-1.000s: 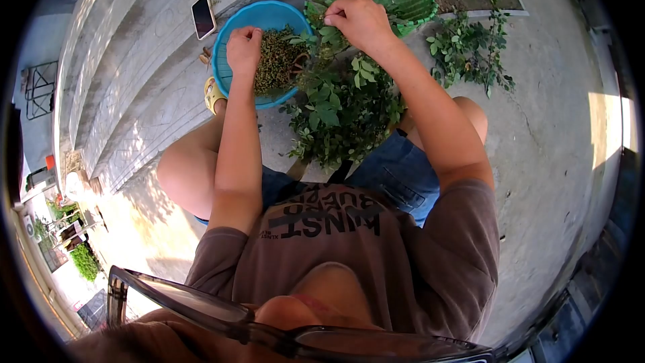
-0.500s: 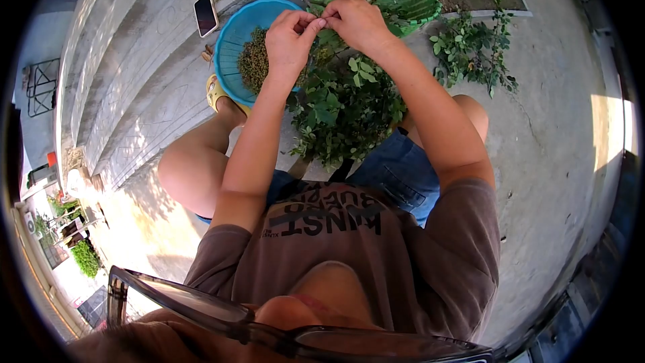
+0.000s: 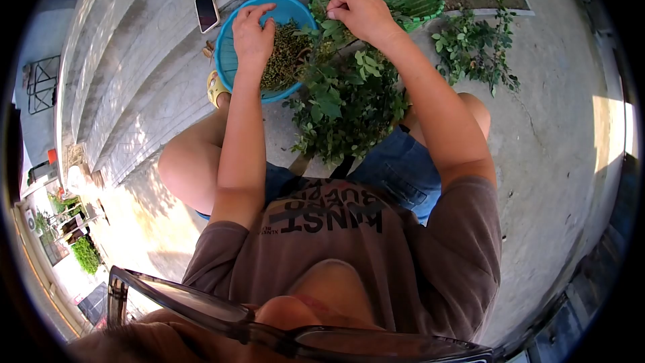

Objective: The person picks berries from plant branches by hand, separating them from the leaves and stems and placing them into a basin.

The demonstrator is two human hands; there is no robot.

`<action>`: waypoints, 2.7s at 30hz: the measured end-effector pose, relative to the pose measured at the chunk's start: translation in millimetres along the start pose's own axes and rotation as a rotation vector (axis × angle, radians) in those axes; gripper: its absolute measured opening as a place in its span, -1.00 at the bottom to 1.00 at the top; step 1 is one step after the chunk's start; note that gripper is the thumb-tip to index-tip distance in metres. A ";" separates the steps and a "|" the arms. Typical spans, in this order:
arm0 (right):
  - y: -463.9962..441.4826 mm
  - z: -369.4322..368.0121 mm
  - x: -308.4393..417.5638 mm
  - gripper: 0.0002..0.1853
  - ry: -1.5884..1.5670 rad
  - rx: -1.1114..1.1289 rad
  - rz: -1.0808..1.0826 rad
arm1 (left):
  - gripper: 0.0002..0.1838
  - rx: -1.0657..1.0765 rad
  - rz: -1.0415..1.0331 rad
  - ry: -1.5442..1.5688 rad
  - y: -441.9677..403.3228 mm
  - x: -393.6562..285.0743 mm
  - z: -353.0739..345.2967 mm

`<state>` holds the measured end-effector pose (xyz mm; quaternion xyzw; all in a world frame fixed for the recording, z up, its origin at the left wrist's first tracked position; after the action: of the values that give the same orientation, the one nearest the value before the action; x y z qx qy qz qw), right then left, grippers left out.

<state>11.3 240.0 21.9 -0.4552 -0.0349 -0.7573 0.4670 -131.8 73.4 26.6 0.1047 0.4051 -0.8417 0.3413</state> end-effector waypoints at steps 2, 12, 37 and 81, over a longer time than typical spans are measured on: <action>-0.4 -2.5 -1.2 -0.88 -0.016 -0.007 -0.007 | -0.85 0.081 0.013 0.146 2.2 -3.9 -2.7; -2.6 -5.5 -1.3 -0.88 0.005 -0.002 0.005 | -0.80 0.398 0.042 0.358 23.2 -34.3 -25.2; 0.5 43.8 -4.8 -0.78 -0.066 -0.019 0.167 | -0.86 0.448 0.442 0.635 27.5 -22.8 -36.2; 10.9 3.1 -37.3 -0.88 -0.107 -0.068 -0.035 | -0.87 0.454 0.450 0.644 28.2 -32.2 -35.6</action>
<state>26.9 260.5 -7.3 -0.5099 -0.0417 -0.7407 0.4355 -92.7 103.6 0.8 0.5188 0.2629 -0.7386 0.3408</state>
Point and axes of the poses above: each hand's wrist, its own y-axis away from the middle knuckle, its own z-axis out of the back of the hand, x = y × z, the point moved 4 cm from there along -y, towards the middle knuckle, and after that the axes turned 14 degrees about -x, right-handed, at the moved point
